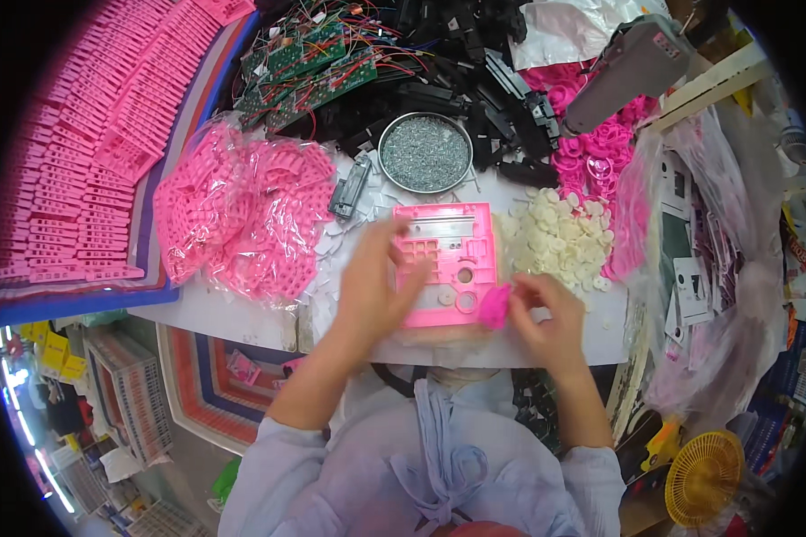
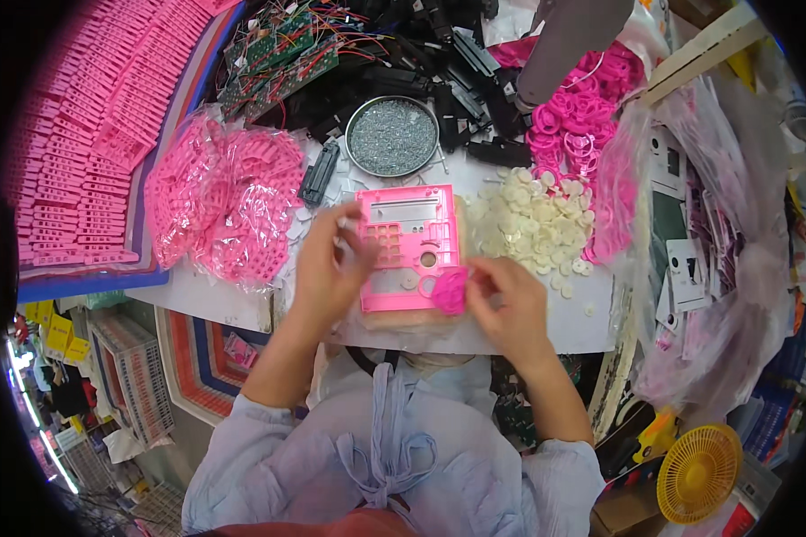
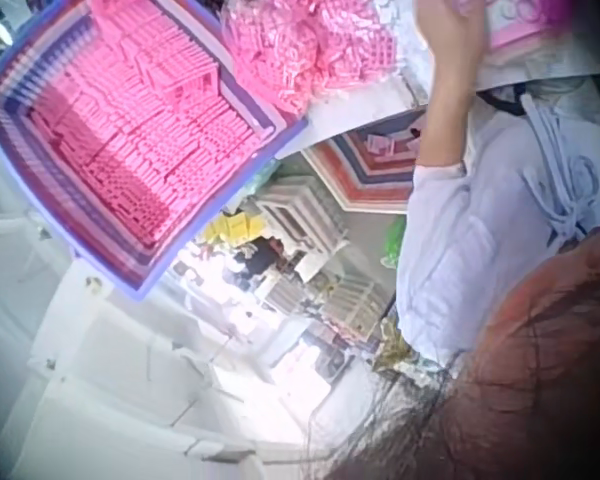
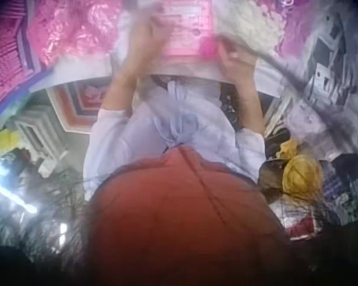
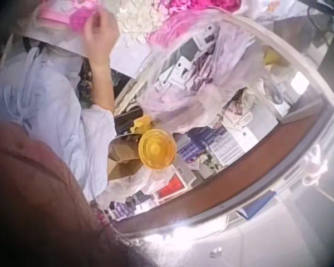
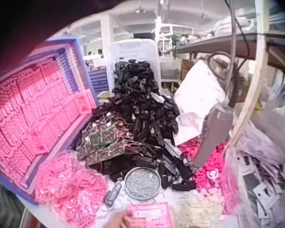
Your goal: The recorder assembles a pink toy calculator by installing internal components and securing parts with an electric screwdriver.
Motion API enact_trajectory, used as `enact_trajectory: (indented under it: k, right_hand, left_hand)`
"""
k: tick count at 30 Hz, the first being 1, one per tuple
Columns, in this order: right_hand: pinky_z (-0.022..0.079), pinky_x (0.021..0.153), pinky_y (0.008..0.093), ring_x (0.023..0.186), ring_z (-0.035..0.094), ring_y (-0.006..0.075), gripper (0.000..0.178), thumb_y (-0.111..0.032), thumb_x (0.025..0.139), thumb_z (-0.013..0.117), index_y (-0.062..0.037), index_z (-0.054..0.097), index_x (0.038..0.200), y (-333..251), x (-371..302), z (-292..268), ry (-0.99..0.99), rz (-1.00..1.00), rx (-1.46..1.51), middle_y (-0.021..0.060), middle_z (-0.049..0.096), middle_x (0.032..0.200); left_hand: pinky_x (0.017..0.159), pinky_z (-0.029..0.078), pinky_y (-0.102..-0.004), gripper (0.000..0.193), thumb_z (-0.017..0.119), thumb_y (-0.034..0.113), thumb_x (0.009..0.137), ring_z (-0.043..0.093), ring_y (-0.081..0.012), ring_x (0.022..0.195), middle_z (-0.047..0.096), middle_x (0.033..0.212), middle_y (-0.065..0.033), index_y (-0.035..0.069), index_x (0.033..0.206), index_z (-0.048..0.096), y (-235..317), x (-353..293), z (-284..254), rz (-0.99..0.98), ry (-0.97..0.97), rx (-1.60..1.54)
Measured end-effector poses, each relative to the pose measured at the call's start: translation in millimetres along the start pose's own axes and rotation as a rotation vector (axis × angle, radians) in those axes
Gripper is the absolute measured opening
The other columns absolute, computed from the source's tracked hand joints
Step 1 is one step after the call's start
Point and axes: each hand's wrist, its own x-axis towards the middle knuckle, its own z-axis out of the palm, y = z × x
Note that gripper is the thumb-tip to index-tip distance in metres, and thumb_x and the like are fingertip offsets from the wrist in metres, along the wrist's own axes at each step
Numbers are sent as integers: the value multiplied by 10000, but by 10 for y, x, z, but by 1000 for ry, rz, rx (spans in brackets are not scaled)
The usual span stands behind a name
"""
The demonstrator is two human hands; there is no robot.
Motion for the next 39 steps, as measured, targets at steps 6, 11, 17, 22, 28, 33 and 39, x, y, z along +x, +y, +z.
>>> enact_trajectory:
  k: [6,11,17,22,28,33,39]
  right_hand:
    - [495,589,267,643,628,152,119,23,800,709,-5,675,910,123,113,-195,92,4,-96,76,653,797]
    - [482,576,260,630,614,137,81,24,801,707,-5,663,862,158,167,-258,140,54,-120,72,651,792]
    - [485,582,311,661,622,198,80,-10,794,714,-20,662,854,268,310,-159,127,-4,-238,93,641,787]
    - [512,643,398,769,622,290,116,-65,761,704,-59,639,858,180,355,225,-94,-260,-362,103,612,825]
    - [525,638,406,812,610,282,100,-95,780,658,-66,598,855,189,415,419,-336,-305,-510,85,574,838]
    - [521,643,409,822,603,299,87,-80,786,637,-60,571,839,168,442,504,-327,-318,-523,92,563,839]
    - [517,691,429,899,597,326,229,-80,808,652,-61,588,1027,99,400,458,-229,-206,-450,113,593,934]
  left_hand:
    - [912,465,-442,425,762,154,789,588,-357,1021,608,1129,-159,15,1159,606,-499,474,123,288,95,463]
    - [765,515,-346,392,767,112,783,631,-252,911,632,1061,-110,11,1131,616,-380,436,9,188,27,242]
    - [648,531,-227,381,727,-15,816,641,-97,760,681,962,-67,-8,1170,586,-398,315,-332,-119,72,-223]
    - [724,565,-241,385,677,-64,858,695,-153,871,702,1011,-148,-41,1218,540,-256,150,-845,-201,210,-605]
    - [733,559,-243,382,666,-54,883,694,-150,856,711,979,-149,-50,1236,519,-348,43,-973,-153,278,-585]
    - [727,546,-232,380,661,-55,884,687,-135,840,710,970,-138,-50,1237,521,-419,22,-863,-190,212,-612]
    - [665,531,-217,378,664,-44,881,677,-113,775,716,892,-101,-45,1233,528,-387,37,-770,-223,205,-614]
